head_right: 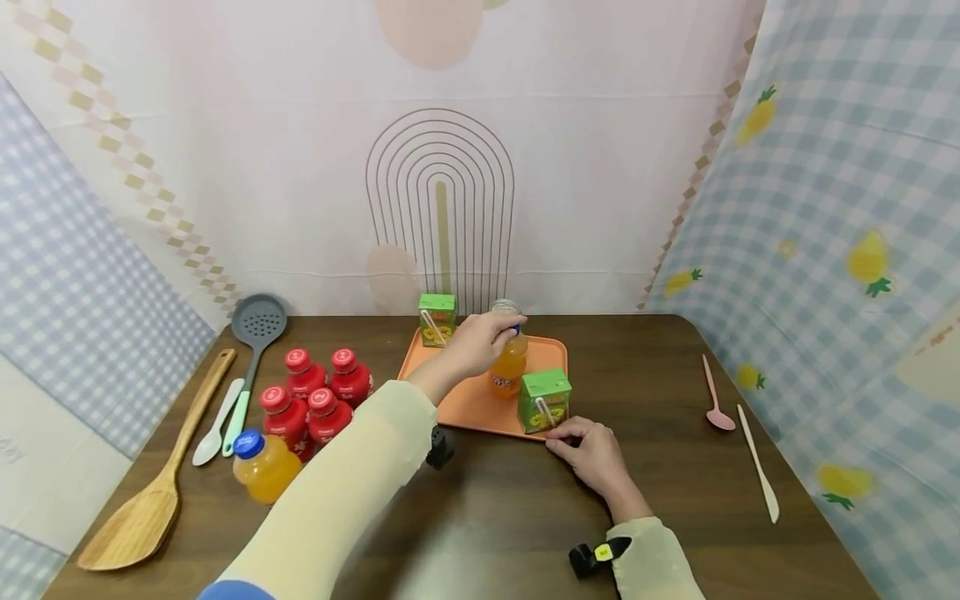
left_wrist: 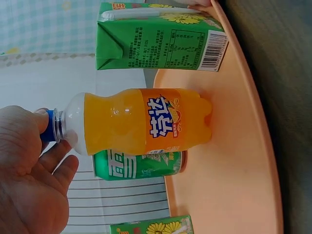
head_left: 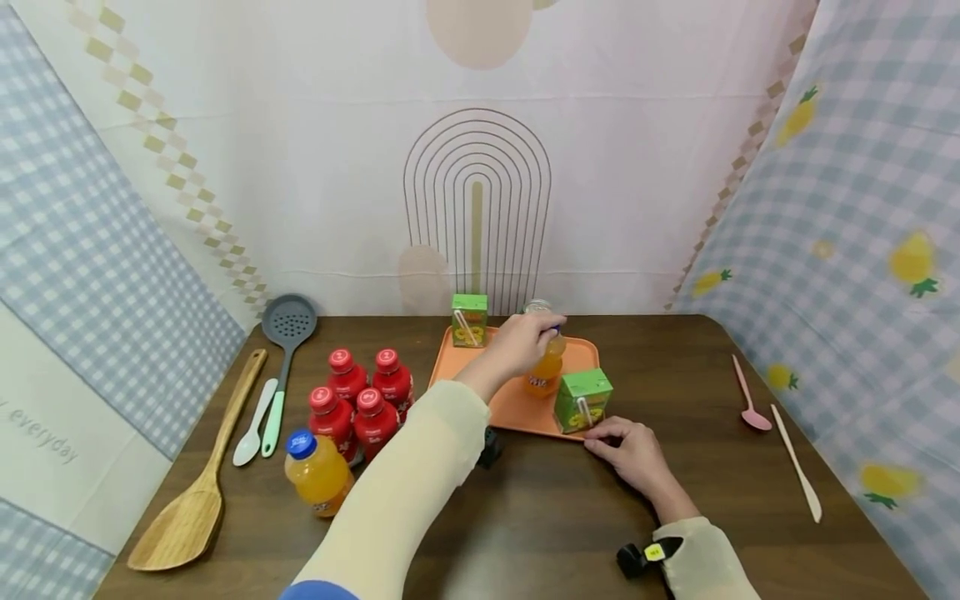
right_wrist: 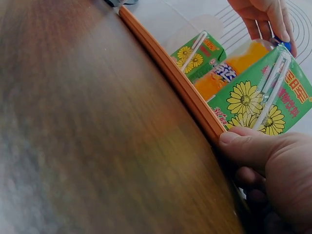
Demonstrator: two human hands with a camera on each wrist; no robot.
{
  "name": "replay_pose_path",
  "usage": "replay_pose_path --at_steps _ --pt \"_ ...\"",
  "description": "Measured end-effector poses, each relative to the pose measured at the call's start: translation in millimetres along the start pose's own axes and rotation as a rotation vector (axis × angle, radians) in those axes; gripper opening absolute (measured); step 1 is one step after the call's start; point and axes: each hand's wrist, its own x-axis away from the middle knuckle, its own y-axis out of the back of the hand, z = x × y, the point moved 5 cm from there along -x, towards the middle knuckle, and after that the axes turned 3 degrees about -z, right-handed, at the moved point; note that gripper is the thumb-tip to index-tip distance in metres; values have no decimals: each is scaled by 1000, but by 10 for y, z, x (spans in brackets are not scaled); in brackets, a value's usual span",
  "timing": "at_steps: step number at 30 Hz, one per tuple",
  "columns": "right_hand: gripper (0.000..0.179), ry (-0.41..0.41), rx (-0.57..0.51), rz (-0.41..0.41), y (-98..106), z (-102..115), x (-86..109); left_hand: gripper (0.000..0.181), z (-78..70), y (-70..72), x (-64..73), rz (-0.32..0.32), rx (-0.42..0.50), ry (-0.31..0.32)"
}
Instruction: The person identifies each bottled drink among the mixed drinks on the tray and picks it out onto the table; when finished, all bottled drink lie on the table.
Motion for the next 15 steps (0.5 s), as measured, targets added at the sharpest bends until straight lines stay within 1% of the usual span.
replay_pose_path --at_steps 4,11,15 --pt "12 7 14 -1 1 -10 6 37 21 19 79 -4 -5 16" --pt "8 -1 19 -3 -3 -22 14 37 38 70 197 -17 0 35" --pt "6 -1 22 -3 -7 -16 15 37 57 93 258 -27 5 30"
